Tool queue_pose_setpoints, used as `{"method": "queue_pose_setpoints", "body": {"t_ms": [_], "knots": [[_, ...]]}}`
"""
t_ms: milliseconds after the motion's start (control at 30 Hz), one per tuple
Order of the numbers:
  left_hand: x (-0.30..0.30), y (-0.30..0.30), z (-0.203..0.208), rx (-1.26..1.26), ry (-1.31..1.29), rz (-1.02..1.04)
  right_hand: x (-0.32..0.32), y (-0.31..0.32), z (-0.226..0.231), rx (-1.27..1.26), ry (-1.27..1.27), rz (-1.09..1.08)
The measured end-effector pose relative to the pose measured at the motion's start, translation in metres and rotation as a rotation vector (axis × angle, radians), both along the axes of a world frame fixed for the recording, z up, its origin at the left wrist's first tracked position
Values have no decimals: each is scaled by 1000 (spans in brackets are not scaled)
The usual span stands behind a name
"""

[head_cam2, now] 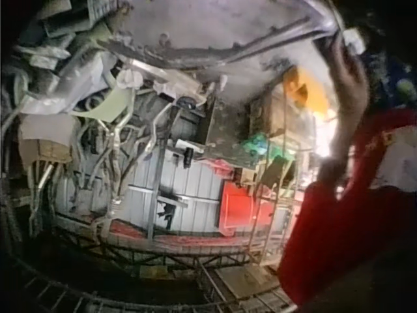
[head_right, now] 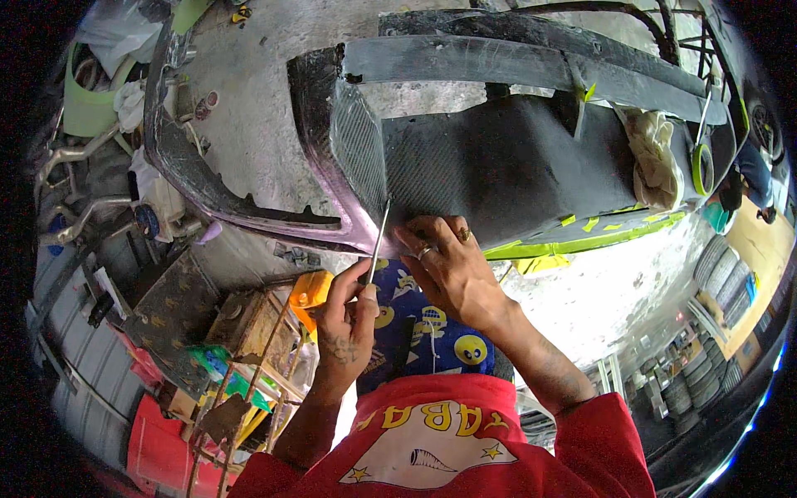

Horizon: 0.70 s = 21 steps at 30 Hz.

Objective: The person uses a small metal blade to carefully trim and smooth the edges of a carbon fiber panel mounted on a stand. They repeatedly wipe the surface with a cloth to remove debris and inspect the edges, then briefly handle a roll of green tape before returning to trimming.

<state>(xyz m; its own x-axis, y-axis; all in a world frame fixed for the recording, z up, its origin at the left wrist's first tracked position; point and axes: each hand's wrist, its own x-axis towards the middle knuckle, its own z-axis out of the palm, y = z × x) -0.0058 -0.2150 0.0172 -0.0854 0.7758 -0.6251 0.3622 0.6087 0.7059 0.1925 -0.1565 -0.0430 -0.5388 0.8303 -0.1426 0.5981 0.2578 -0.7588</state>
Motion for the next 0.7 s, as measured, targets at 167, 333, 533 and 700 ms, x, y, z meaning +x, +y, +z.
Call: {"method": "queue_pose_setpoints", "body": {"t_ms": [167, 333, 533, 700], "knots": [[9, -3, -3, 30, 15, 57, 9, 0, -6, 45, 104, 41], [14, 1, 1, 16, -12, 99, 25, 0, -4, -32, 215, 71], [21, 7, -2, 36, -6, 149, 29, 17, 0, -63, 137, 82], [22, -4, -4, -23, -107, 284, 14, 44, 1, -162, 18, 254]]}}
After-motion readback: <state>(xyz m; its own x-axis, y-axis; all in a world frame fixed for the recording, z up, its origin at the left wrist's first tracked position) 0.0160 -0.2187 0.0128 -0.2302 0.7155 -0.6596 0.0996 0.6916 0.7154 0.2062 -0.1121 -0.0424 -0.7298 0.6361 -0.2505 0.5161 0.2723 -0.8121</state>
